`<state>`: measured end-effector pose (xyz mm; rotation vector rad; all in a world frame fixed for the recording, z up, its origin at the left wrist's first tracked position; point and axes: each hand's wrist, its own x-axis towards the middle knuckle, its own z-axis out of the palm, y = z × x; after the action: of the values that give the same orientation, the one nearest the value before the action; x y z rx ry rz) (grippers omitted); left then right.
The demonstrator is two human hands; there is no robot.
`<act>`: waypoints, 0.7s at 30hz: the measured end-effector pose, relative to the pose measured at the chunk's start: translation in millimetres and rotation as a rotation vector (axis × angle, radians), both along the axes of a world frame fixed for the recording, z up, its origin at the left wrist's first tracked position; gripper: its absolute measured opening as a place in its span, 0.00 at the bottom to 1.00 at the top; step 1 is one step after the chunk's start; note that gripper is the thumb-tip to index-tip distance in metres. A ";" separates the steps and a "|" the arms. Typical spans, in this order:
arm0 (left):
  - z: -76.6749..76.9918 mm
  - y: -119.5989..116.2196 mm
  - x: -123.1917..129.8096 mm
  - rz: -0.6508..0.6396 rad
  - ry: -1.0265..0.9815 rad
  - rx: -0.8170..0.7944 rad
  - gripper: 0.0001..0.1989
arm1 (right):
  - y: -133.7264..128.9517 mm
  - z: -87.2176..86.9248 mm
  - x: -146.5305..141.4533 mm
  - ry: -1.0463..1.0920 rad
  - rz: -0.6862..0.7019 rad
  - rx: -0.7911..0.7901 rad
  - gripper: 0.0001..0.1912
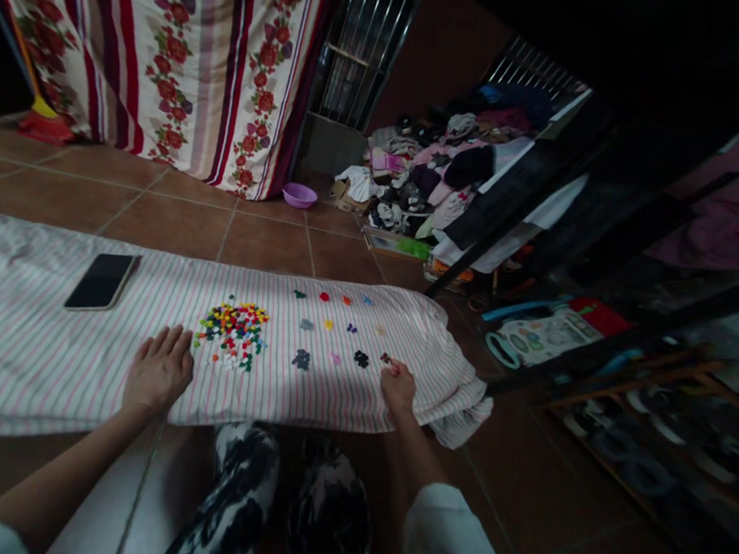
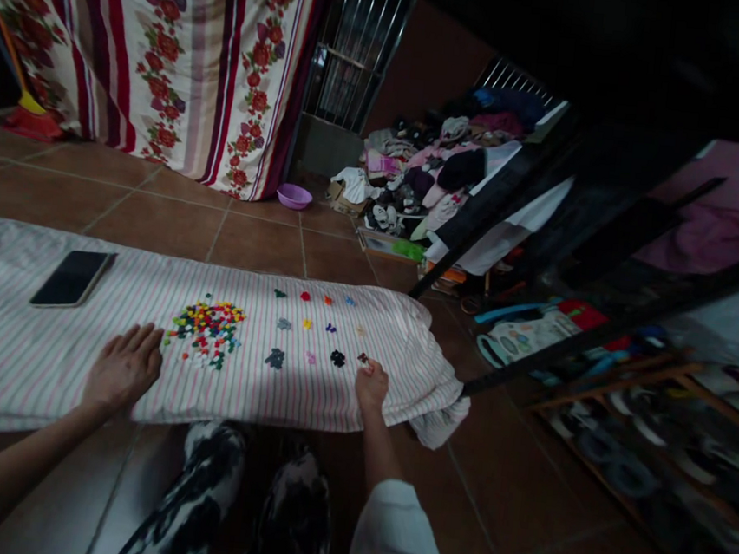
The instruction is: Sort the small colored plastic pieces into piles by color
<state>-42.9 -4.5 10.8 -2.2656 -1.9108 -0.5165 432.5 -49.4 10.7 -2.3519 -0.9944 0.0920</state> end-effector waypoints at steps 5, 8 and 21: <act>-1.5 1.8 0.9 0.004 0.004 0.005 0.25 | 0.9 -4.9 -0.7 0.041 -0.086 -0.001 0.25; -1.4 2.7 1.1 -0.002 -0.003 0.020 0.25 | 2.9 -8.8 0.9 0.071 -0.116 0.049 0.24; -4.9 3.3 -0.5 -0.020 -0.086 0.029 0.24 | 4.6 -17.2 -5.6 0.063 -0.159 0.208 0.21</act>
<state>-43.4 -1.2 5.9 -2.2822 -1.9073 -0.6497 426.8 -44.8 -6.5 -2.2134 -0.7458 0.0013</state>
